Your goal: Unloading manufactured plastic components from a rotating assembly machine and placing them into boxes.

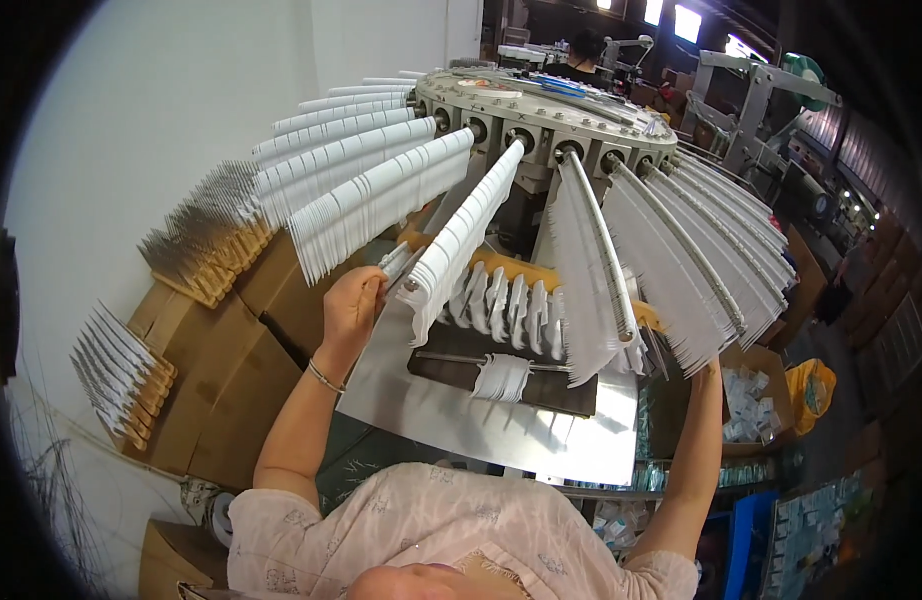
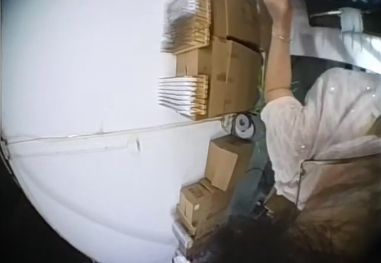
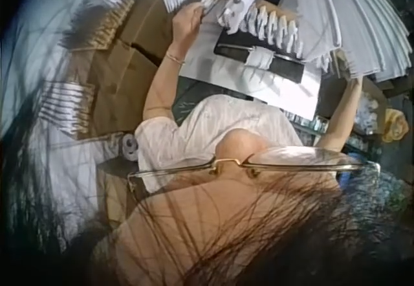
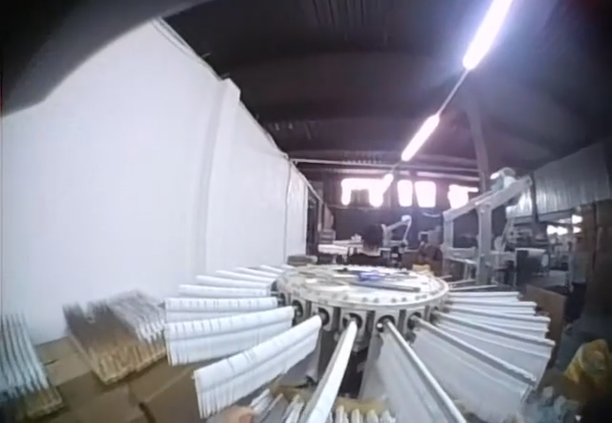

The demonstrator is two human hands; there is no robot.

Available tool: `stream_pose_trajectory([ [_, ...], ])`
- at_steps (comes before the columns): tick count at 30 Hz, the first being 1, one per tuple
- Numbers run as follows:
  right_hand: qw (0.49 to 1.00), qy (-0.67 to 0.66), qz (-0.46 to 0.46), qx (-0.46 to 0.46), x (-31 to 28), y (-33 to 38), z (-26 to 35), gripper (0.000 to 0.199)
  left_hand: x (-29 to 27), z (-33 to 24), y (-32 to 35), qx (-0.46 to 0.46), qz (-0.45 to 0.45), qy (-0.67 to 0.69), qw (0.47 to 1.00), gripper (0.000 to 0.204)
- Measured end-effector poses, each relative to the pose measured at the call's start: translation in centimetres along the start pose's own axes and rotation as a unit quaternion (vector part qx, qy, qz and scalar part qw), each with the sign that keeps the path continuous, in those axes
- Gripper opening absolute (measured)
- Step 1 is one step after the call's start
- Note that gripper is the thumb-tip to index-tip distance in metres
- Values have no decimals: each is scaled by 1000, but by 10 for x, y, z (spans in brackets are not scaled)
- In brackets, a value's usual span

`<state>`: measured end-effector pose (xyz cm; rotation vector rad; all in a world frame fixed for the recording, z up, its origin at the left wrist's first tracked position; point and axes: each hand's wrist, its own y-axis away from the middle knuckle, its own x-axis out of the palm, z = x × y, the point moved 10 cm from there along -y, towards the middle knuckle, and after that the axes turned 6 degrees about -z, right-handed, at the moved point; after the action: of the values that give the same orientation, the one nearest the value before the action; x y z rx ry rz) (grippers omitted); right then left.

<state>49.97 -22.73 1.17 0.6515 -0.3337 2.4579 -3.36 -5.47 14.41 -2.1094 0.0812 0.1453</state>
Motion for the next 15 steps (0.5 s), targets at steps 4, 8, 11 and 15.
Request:
stream_pose_trajectory([
  [4,1000,3,0,-4,-7,-2,-4,31,-2,-2,20,65,5,-32,997,14],
  [8,1000,6,8,1,-11,2,-10,31,-3,-11,20,97,-4,-35,995,13],
  [11,1000,12,16,3,-15,2,-12,31,2,-19,8,78,-19,1,997,13],
  [15,999,19,31,5,-19,3,-12,31,4,-46,-3,125,-34,-9,991,13],
])
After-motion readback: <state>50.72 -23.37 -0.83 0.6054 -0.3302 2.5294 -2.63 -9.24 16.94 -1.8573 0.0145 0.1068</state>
